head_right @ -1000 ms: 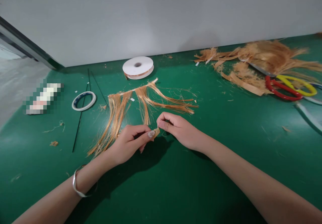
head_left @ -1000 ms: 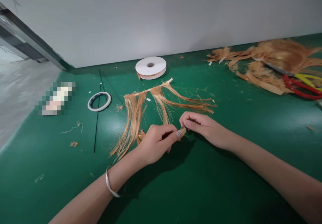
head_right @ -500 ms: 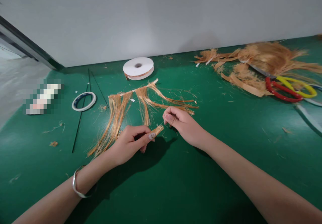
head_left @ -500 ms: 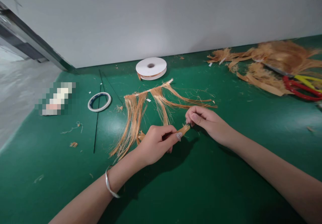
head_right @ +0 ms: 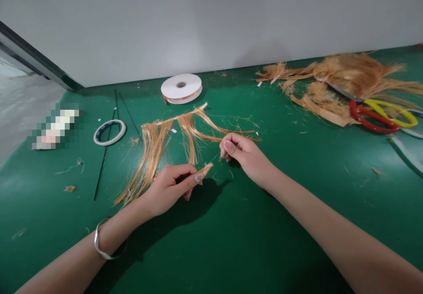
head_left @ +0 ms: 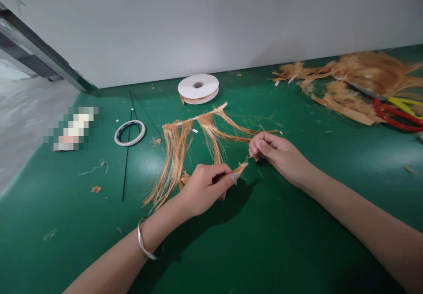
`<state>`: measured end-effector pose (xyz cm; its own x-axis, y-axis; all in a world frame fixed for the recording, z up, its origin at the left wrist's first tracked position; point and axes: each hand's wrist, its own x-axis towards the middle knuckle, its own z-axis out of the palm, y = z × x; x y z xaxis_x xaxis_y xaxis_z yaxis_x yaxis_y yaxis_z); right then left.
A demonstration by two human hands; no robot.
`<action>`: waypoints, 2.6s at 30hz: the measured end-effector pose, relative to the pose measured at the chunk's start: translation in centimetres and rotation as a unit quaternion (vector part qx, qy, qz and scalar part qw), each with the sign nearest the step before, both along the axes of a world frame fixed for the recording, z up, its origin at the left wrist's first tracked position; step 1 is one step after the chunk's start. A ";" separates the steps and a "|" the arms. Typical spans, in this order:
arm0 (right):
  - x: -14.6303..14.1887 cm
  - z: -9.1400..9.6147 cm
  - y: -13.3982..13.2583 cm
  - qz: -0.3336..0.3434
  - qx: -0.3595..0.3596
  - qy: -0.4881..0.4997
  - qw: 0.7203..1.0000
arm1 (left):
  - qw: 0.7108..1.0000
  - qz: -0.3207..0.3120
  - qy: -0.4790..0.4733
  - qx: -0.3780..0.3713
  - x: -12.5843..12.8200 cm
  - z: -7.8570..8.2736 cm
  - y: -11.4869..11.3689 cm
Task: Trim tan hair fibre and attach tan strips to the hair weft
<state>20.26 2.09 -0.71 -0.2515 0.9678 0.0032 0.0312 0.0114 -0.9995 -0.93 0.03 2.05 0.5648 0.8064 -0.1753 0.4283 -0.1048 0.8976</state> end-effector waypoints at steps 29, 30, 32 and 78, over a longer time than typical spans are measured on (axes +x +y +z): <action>2.9 0.6 1.7 -0.100 0.032 0.079 0.991 | 1.000 -0.014 0.005 0.014 -0.2 -0.4 0.2; 3.0 0.6 1.8 -0.101 0.034 0.076 0.991 | 1.000 -0.013 0.006 0.013 -0.2 -0.5 0.2; 3.2 0.7 1.9 -0.101 0.042 0.074 0.991 | 1.000 -0.012 0.004 0.010 -0.2 -0.6 0.2; 0.5 1.2 -0.2 -0.090 0.110 -0.290 0.946 | 0.997 0.037 0.017 0.068 -0.5 -0.2 0.4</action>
